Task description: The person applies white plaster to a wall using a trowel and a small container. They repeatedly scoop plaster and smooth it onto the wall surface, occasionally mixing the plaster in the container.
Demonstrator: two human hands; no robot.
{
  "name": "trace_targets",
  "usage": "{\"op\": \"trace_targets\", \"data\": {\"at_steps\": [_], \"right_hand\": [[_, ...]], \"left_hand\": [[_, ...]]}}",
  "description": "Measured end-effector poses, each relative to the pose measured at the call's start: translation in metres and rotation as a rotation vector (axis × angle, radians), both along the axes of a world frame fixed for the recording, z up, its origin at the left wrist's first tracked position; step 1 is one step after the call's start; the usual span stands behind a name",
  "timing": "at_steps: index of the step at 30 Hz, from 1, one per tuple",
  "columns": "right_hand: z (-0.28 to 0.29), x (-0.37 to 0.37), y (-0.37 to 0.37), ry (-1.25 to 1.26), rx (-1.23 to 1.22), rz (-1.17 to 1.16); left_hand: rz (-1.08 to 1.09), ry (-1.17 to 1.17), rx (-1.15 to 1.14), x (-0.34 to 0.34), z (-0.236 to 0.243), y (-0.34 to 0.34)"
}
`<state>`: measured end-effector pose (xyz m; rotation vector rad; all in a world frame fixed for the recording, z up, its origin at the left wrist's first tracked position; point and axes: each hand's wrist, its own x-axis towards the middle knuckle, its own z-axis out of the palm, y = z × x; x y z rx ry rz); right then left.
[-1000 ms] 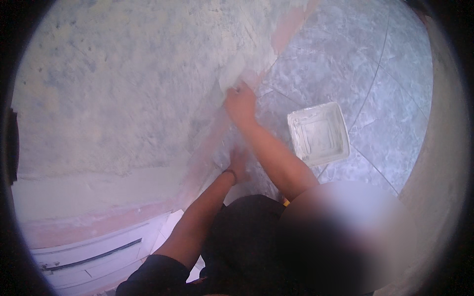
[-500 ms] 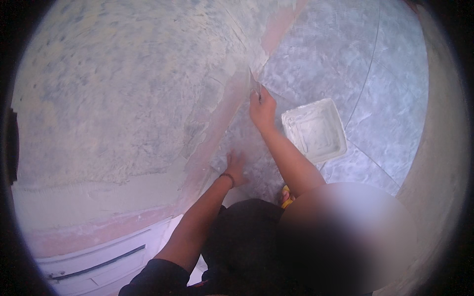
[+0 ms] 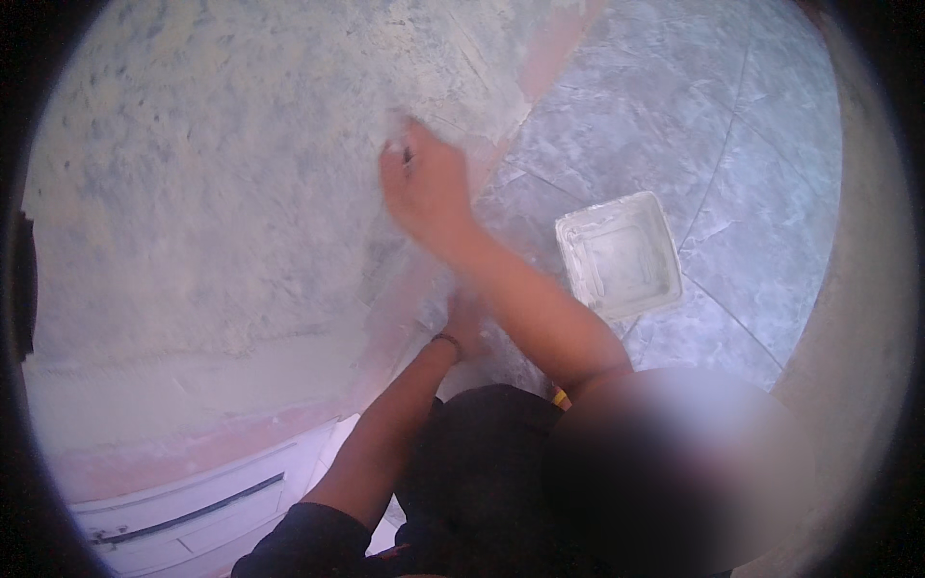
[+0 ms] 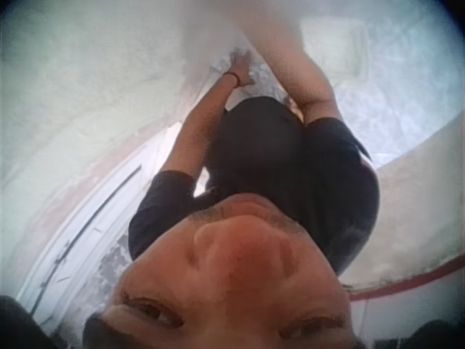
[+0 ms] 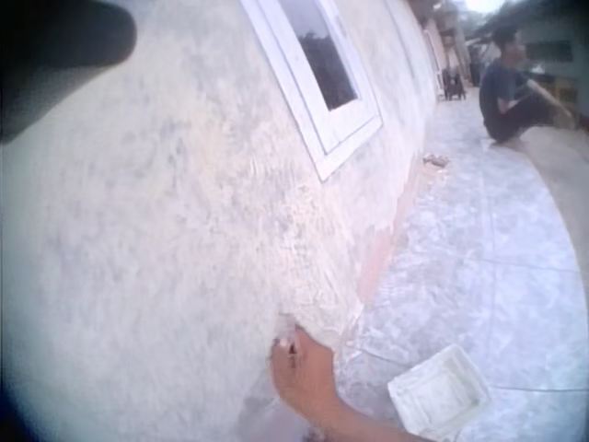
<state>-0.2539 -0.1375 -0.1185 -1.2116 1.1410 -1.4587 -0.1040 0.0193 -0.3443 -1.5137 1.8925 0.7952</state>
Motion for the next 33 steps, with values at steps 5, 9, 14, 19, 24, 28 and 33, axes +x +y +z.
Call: {"op": "trace_targets", "data": {"at_steps": [5, 9, 14, 19, 24, 28, 33], "right_hand": [[-0.007, -0.02, 0.046, -0.316, -0.084, 0.122], [-0.087, -0.046, 0.057, -0.723, 0.468, -0.064], [-0.151, -0.01, 0.066, -0.574, 0.533, 0.027], [-0.141, 0.023, 0.021, -0.438, 0.537, 0.105], [-0.088, 0.052, -0.022, -0.303, 0.523, 0.154], [-0.029, 0.046, -0.037, -0.18, 0.512, 0.153], [0.024, -0.008, -0.019, -0.296, 0.172, 0.117]], "left_hand": [[0.091, 0.086, 0.007, 0.006, 0.006, 0.001], [0.195, 0.106, -0.004, 0.0, 0.021, 0.005], [0.233, 0.198, -0.085, 0.0, 0.023, 0.018], [0.246, 0.252, -0.12, -0.005, 0.013, 0.058], [0.245, 0.247, -0.125, -0.009, 0.007, 0.073], [0.207, 0.272, -0.148, -0.01, 0.0, 0.071], [0.198, 0.187, -0.099, -0.011, 0.0, 0.067]]}}
